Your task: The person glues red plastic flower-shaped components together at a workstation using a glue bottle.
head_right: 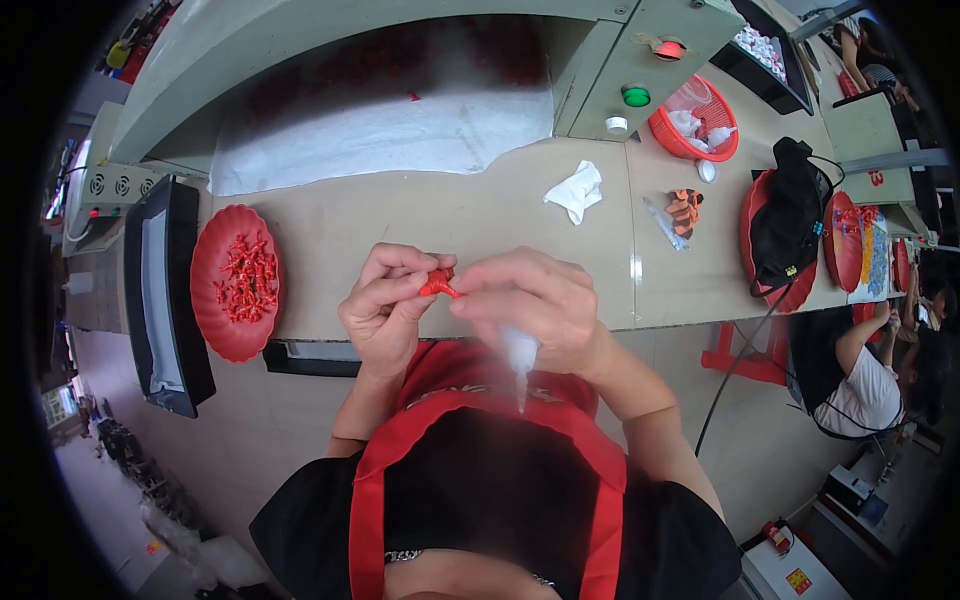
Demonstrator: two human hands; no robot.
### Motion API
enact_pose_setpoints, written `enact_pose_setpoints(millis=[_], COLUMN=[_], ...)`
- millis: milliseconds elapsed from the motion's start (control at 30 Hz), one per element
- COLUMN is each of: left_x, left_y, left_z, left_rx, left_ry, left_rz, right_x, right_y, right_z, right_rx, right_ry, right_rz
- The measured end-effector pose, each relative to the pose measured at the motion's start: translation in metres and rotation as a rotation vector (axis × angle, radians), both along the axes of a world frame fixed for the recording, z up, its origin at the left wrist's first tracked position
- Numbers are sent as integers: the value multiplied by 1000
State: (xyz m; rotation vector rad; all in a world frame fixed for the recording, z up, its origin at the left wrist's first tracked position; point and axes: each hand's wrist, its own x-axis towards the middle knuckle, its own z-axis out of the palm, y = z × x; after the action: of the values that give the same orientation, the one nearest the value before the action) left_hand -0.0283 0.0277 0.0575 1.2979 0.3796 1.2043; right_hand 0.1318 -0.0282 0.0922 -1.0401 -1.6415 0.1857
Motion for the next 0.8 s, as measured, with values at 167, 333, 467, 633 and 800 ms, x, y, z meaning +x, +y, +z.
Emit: enact_pose_setpoints(millis=[167,333,467,633,800], left_x=[-6,-10,-8,-3,-6], left_y=[2,3,2,0,-1], left_z=[5,11,12,15,16], left_rx=[162,313,414,466,444], left_ry=[-2,98,125,97,141], left_rz=[-20,-28,-4,36,44], right_x=[5,10,13,18,18], right_y=[-4,-1,0,2,2], right_z=[2,-2,-6,-11,-9], right_rx=[-8,-9,-81,-97,-144], right_ry=[11,98,235,366,397], right_rz=[104,202,269,397,392])
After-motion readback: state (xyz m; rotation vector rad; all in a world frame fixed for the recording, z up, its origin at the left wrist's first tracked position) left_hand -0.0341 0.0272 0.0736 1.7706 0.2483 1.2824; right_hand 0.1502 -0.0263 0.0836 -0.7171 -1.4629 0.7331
